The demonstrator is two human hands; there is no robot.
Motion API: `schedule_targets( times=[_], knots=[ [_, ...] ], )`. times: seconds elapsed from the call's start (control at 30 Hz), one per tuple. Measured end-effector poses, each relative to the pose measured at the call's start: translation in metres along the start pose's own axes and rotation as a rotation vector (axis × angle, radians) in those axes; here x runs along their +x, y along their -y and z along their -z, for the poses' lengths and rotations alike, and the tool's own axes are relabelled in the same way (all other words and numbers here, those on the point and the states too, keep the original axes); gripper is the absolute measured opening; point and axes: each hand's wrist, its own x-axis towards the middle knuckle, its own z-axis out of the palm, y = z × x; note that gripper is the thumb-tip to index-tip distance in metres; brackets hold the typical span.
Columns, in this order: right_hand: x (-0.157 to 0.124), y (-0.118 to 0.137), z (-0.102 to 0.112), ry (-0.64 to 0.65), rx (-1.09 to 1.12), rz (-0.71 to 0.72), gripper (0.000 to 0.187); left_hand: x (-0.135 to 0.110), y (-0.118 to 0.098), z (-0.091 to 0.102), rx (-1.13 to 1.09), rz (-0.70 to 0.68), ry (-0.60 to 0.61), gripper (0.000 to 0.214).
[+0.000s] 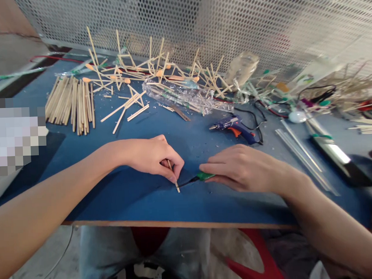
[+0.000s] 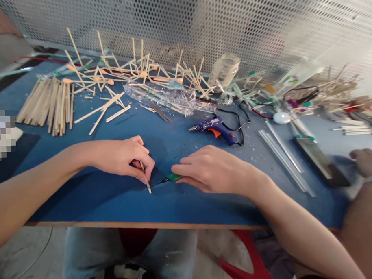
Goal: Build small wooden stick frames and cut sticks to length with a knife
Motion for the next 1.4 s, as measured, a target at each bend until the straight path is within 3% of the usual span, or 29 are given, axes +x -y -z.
schedule_targets(
  times=[0.27,0.67,0.83,1.4],
  knots=[
    [0.003,0.012,-0.001,-0.034,-0.045,-0.028,0.03,0.0,0.0,-0.001,-0.001,0.02,0.006,0.02],
    [0.004,0.009,-0.002,-0.023,-0.043,0.038,0.03,0.0,-0.001,-0.001,-0.003,0.015,0.001,0.02],
    [0.007,0.006,-0.004,-0.104,-0.076,0.022,0.031,0.001,0.001,-0.002,-0.006,-0.013,0.001,0.02],
    [0.005,0.002,-0.004,-0.129,-0.132,0.079,0.031,0.0,0.001,0.0,-0.023,0.002,0.025,0.02]
  ],
)
